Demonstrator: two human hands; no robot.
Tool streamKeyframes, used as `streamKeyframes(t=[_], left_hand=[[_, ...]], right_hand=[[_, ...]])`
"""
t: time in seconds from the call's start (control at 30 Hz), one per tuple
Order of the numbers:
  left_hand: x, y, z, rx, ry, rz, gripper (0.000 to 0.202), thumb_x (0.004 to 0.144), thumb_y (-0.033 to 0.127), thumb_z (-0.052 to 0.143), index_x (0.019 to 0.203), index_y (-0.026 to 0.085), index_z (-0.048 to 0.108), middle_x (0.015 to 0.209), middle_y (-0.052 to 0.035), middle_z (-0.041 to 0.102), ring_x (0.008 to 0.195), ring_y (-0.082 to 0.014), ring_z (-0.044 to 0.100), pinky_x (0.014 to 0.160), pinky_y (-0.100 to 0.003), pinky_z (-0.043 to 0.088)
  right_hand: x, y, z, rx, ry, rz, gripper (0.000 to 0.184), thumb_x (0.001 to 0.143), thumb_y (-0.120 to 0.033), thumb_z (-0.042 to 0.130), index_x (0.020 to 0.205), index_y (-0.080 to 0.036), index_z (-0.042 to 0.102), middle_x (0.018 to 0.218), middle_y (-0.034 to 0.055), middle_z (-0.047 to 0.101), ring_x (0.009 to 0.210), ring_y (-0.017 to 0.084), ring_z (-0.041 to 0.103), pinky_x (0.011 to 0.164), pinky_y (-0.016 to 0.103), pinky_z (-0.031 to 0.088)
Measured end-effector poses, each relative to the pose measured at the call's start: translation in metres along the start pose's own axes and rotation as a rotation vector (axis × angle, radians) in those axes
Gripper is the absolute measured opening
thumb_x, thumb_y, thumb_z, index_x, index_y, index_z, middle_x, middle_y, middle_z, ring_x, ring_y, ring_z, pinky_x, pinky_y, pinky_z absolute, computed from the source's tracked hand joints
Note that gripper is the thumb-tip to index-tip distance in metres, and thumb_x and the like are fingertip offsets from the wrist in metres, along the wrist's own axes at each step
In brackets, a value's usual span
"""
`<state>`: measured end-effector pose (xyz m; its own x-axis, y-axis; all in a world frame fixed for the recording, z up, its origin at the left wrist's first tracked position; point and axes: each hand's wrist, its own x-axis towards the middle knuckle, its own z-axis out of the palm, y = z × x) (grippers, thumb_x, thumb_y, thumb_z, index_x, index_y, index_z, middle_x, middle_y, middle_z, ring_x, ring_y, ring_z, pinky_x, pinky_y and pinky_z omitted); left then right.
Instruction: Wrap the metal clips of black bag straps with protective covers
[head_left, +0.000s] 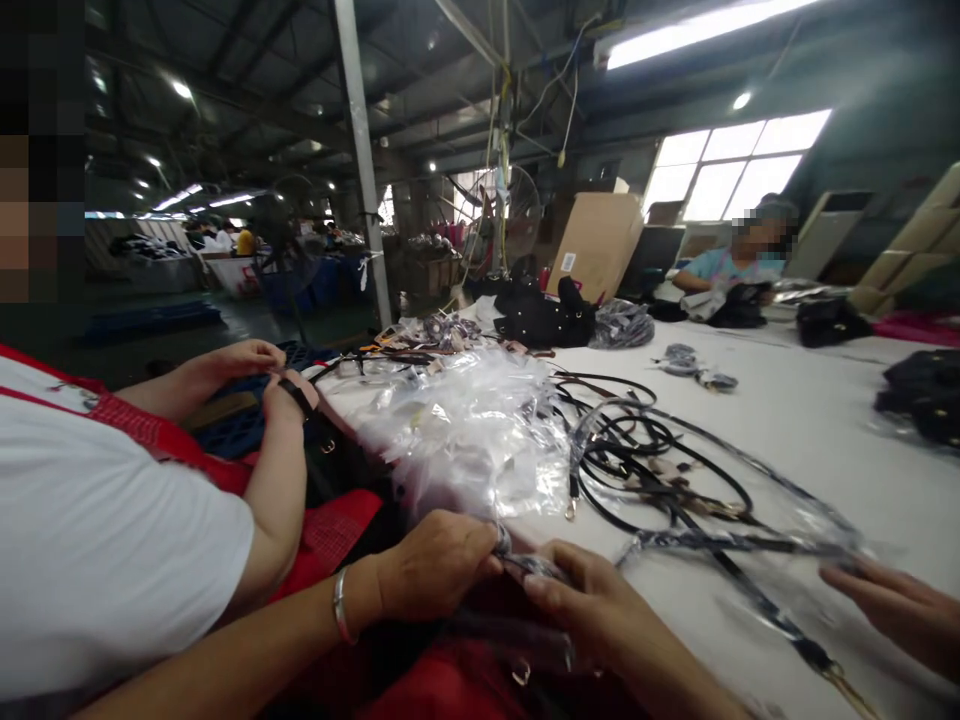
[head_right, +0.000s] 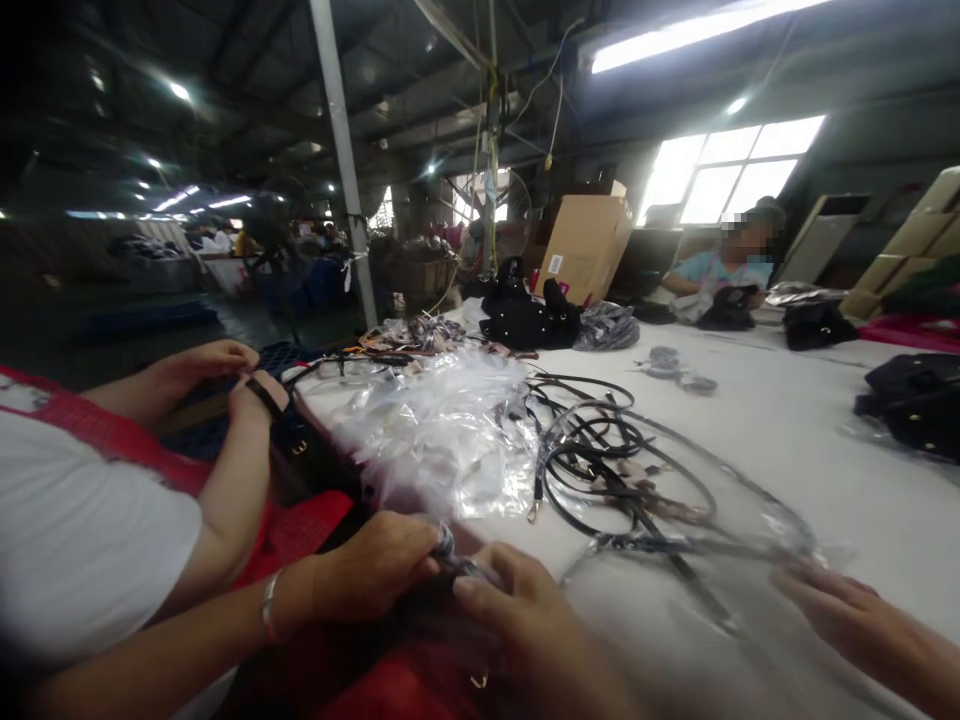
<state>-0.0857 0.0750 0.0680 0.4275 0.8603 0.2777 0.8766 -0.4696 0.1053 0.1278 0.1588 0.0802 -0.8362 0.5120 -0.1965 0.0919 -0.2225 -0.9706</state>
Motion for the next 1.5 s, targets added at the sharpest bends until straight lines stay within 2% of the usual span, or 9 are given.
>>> streamKeyframes(t=[0.13,0.23,0.4,0.5,0.77,0.87,1.07,1.3,1.5], left_hand=[[-0.018,0.010,-0.012,-0.151,-0.195,-0.094,0.030,0.104,0.036,0.029,0.088,0.019,0.049,0.074,-0.0012,0.061,0.058,-0.0150,0.052,0.055,-0.029,0.029],[-0.027,0.016,-0.024,-0.337,-0.265,-0.173,0.036,0.104,0.041,0.028,0.085,0.019,0.050,0.071,0.0008,0.057,0.059,-0.0130,0.050,0.056,-0.026,0.030],[-0.036,0.023,-0.047,-0.742,-0.318,-0.297,0.043,0.102,0.049,0.031,0.087,0.017,0.056,0.069,0.0014,0.052,0.060,-0.0110,0.047,0.056,-0.022,0.032],[-0.038,0.033,-0.058,-1.046,-0.315,-0.409,0.046,0.101,0.052,0.036,0.088,0.015,0.060,0.063,0.0019,0.047,0.054,-0.0099,0.043,0.051,-0.021,0.031],[-0.027,0.047,-0.043,-1.704,-0.021,-0.677,0.041,0.093,0.052,0.055,0.084,0.012,0.061,0.054,0.0054,0.039,0.041,-0.0062,0.029,0.042,-0.019,0.033],[-0.014,0.042,-0.047,-1.804,0.128,-0.676,0.035,0.092,0.046,0.058,0.084,0.012,0.061,0.056,0.0052,0.041,0.041,-0.0049,0.029,0.041,-0.017,0.037],[0.024,0.035,-0.107,-1.718,0.330,-0.495,0.037,0.091,0.047,0.062,0.083,0.011,0.065,0.053,0.0059,0.036,0.045,-0.0070,0.039,0.049,-0.019,0.046],[0.075,0.047,-0.189,-1.437,0.739,-0.141,0.040,0.100,0.044,0.048,0.081,0.014,0.066,0.056,0.0052,0.036,0.045,-0.0071,0.044,0.052,-0.020,0.045],[0.086,0.042,-0.186,-1.336,0.825,-0.026,0.037,0.102,0.043,0.043,0.091,0.014,0.064,0.063,-0.0003,0.061,0.055,-0.0118,0.062,0.056,-0.020,0.048]], right_hand=[[0.003,0.004,-0.004,-0.552,0.036,-0.171,0.017,0.094,-0.035,0.056,0.083,-0.022,0.057,0.076,-0.0036,0.061,0.071,0.013,0.053,0.062,0.023,0.038],[0.011,0.008,-0.002,-0.658,-0.017,-0.190,0.026,0.096,-0.034,0.051,0.075,-0.021,0.054,0.075,-0.0036,0.058,0.070,0.013,0.051,0.062,0.023,0.034],[0.023,0.018,0.004,-0.152,-0.314,-0.046,0.034,0.094,-0.047,0.055,0.076,-0.018,0.054,0.071,-0.0040,0.047,0.065,0.011,0.041,0.059,0.023,0.031],[0.017,0.016,0.007,0.023,-0.308,-0.026,0.036,0.092,-0.049,0.059,0.075,-0.018,0.055,0.073,-0.0032,0.045,0.066,0.012,0.039,0.058,0.023,0.030],[0.008,0.018,0.035,0.360,-0.235,-0.038,0.032,0.096,-0.044,0.055,0.079,-0.017,0.052,0.066,-0.0067,0.035,0.059,0.009,0.026,0.054,0.021,0.022],[0.021,0.026,0.042,0.406,-0.299,-0.164,0.028,0.097,-0.043,0.054,0.086,-0.017,0.054,0.063,-0.0047,0.049,0.058,0.009,0.040,0.059,0.022,0.029],[0.047,-0.022,0.042,0.267,-0.103,-0.348,0.016,0.095,-0.034,0.059,0.091,-0.019,0.061,0.084,0.0007,0.062,0.081,0.015,0.054,0.077,0.028,0.042],[0.046,-0.113,0.094,0.407,0.262,-0.805,0.037,0.097,-0.060,0.043,0.095,-0.023,0.052,0.069,-0.0065,0.039,0.050,0.007,0.025,0.043,0.021,0.020],[0.053,-0.091,0.098,0.008,0.416,-0.764,0.033,0.097,-0.054,0.047,0.105,-0.023,0.057,0.067,-0.0056,0.041,0.055,0.010,0.036,0.048,0.022,0.030]])
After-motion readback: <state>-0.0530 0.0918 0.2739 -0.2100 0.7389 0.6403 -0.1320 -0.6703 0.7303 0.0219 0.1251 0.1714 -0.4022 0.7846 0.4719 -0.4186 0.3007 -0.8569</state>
